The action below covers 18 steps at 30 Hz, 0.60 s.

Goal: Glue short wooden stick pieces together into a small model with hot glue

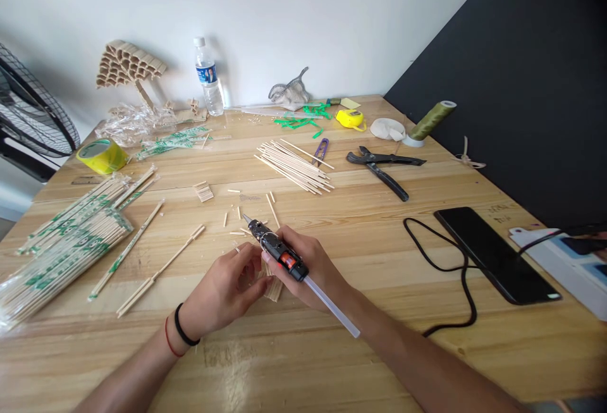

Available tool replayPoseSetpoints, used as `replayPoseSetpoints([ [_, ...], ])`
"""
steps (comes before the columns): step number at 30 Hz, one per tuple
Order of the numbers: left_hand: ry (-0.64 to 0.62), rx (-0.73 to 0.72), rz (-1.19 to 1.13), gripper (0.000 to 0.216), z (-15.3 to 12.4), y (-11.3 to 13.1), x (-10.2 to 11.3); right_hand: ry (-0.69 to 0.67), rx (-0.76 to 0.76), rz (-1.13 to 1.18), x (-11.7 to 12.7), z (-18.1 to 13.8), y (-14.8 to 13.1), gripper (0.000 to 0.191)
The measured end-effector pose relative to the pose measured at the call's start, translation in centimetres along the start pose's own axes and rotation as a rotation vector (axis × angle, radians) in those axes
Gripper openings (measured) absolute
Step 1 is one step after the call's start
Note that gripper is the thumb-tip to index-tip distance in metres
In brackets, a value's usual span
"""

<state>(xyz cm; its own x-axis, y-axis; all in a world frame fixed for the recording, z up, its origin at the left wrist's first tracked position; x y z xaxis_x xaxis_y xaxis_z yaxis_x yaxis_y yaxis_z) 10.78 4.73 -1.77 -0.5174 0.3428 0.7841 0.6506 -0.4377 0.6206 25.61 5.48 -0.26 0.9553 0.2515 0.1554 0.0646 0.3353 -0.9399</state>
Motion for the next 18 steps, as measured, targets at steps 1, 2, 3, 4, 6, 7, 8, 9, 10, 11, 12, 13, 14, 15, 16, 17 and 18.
replayPoseSetpoints([
  [1, 0.003, -0.001, 0.000, 0.020, 0.01, 0.02, 0.02, 0.001, 0.003, 0.001, 0.00, -0.02, -0.02, 0.014],
  [2, 0.006, -0.002, -0.001, 0.020, 0.01, 0.04, 0.04, 0.002, 0.005, 0.001, 0.00, -0.04, -0.03, 0.013],
  [3, 0.009, -0.004, -0.003, 0.020, 0.02, 0.06, 0.06, 0.002, 0.007, -0.002, 0.01, -0.04, -0.04, 0.013],
  [4, 0.012, -0.006, -0.005, 0.020, 0.02, 0.08, 0.08, 0.002, 0.008, -0.005, 0.01, -0.04, -0.04, 0.013],
  [6, 0.021, -0.010, -0.010, 0.021, 0.03, 0.11, 0.12, 0.003, 0.006, -0.015, 0.02, -0.03, 0.00, 0.014],
  [7, 0.025, -0.012, -0.012, 0.021, 0.04, 0.12, 0.14, 0.002, 0.004, -0.020, 0.01, -0.02, 0.03, 0.015],
  [8, 0.028, -0.014, -0.012, 0.021, 0.04, 0.12, 0.16, 0.001, 0.002, -0.024, 0.00, -0.01, 0.07, 0.015],
  [9, 0.030, -0.017, -0.012, 0.020, 0.04, 0.13, 0.17, -0.001, 0.000, -0.026, -0.02, -0.01, 0.11, 0.016],
  [10, 0.030, -0.019, -0.010, 0.020, 0.04, 0.13, 0.18, -0.002, -0.002, -0.027, -0.03, 0.00, 0.14, 0.016],
  [11, 0.028, -0.022, -0.007, 0.020, 0.03, 0.13, 0.18, -0.004, -0.003, -0.026, -0.05, 0.00, 0.17, 0.016],
  [12, 0.026, -0.025, -0.004, 0.019, 0.03, 0.13, 0.18, -0.004, -0.004, -0.026, -0.06, 0.00, 0.18, 0.017],
  [13, 0.022, -0.027, 0.001, 0.019, 0.03, 0.12, 0.16, -0.005, -0.003, -0.027, -0.06, 0.01, 0.18, 0.017],
  [14, 0.020, -0.027, 0.007, 0.018, 0.03, 0.11, 0.15, -0.007, -0.003, -0.027, -0.07, 0.01, 0.18, 0.017],
  [15, 0.018, -0.026, 0.011, 0.018, 0.02, 0.10, 0.13, -0.008, -0.002, -0.029, -0.08, 0.01, 0.19, 0.017],
  [16, 0.015, -0.023, 0.015, 0.018, 0.02, 0.08, 0.11, -0.010, -0.001, -0.031, -0.09, 0.01, 0.19, 0.017],
  [17, 0.012, -0.019, 0.017, 0.018, 0.01, 0.06, 0.08, -0.012, -0.001, -0.031, -0.10, 0.01, 0.20, 0.017],
  [18, 0.008, -0.013, 0.018, 0.017, 0.00, 0.03, 0.04, -0.014, 0.000, -0.032, -0.12, 0.01, 0.22, 0.017],
])
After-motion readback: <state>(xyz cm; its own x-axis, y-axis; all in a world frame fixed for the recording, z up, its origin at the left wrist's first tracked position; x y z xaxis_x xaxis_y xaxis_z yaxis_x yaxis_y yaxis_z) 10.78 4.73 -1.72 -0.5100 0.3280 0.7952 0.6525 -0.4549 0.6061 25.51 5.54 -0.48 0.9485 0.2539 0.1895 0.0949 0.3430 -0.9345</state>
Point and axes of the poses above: each hand's wrist, its own z-axis towards the middle knuckle, its own x-axis out of the back of the hand, y = z × x, the point moved 6 cm from there along z, towards the middle knuckle, and after that the axes turned 13 degrees about z, right-handed, at the moved point
